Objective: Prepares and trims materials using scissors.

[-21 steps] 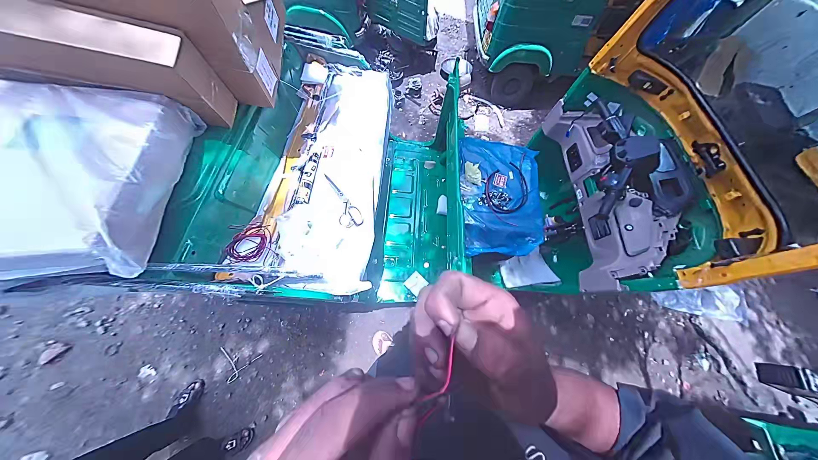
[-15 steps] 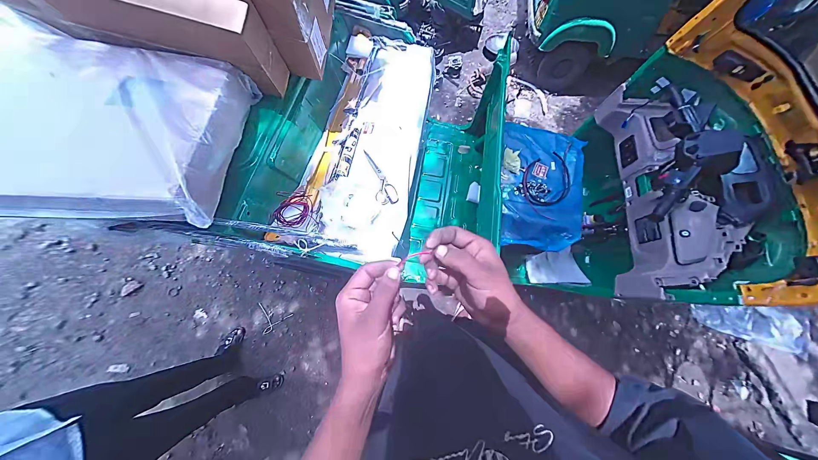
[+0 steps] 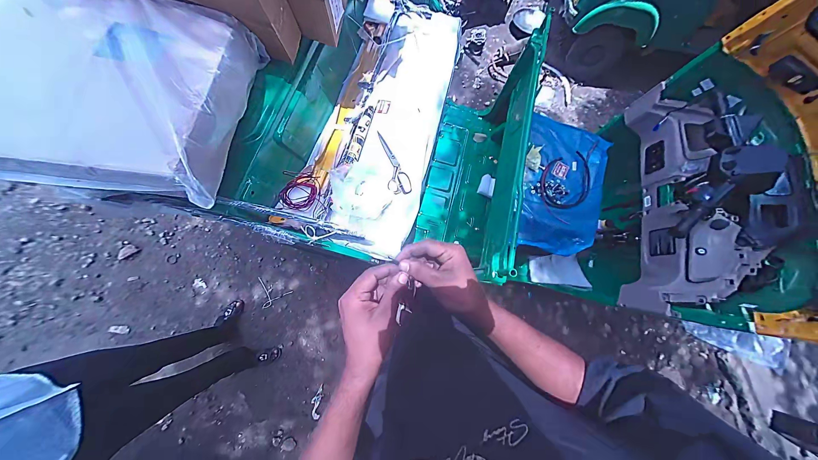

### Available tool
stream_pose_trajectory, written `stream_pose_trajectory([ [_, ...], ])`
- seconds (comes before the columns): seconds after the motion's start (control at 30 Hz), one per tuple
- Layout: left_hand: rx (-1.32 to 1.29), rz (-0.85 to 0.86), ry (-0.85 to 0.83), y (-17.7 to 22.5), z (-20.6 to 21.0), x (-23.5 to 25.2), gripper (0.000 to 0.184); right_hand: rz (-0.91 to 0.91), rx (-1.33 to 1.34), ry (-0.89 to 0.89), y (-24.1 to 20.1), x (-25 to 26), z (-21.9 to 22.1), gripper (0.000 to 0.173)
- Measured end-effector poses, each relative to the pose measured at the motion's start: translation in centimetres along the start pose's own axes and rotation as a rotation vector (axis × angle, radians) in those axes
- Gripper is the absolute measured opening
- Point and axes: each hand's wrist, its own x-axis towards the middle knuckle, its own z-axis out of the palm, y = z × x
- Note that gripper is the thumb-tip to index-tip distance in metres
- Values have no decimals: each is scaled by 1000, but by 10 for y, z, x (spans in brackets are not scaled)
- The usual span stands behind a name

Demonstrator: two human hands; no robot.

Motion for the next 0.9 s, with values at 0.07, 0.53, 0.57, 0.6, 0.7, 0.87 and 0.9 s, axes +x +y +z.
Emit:
stream_pose_trajectory([
  [0.07, -14, -35, 22, -15, 6, 12, 12, 65, 37, -66, 12, 15, -10, 12],
  [0.53, -192, -417, 261, -43, 15, 113, 13, 443, -1172, -158, 238, 300, -88, 37],
  [0.57, -152, -369, 264, -43, 14, 116, 14, 453, -1249, -210, 230, 309, -82, 34],
  [0.6, -93, -313, 265, -43, 14, 118, 15, 452, -1296, -254, 226, 315, -76, 32],
  [0.7, 182, -201, 279, -50, 11, 122, 18, 514, -1293, -278, 224, 328, -66, 27],
  [0.87, 93, -190, 317, -50, 2, 129, 14, 799, -536, -5, 235, 345, -103, 19],
  [0.9, 25, -196, 325, -50, -2, 131, 13, 858, -201, -21, 233, 345, -118, 15],
])
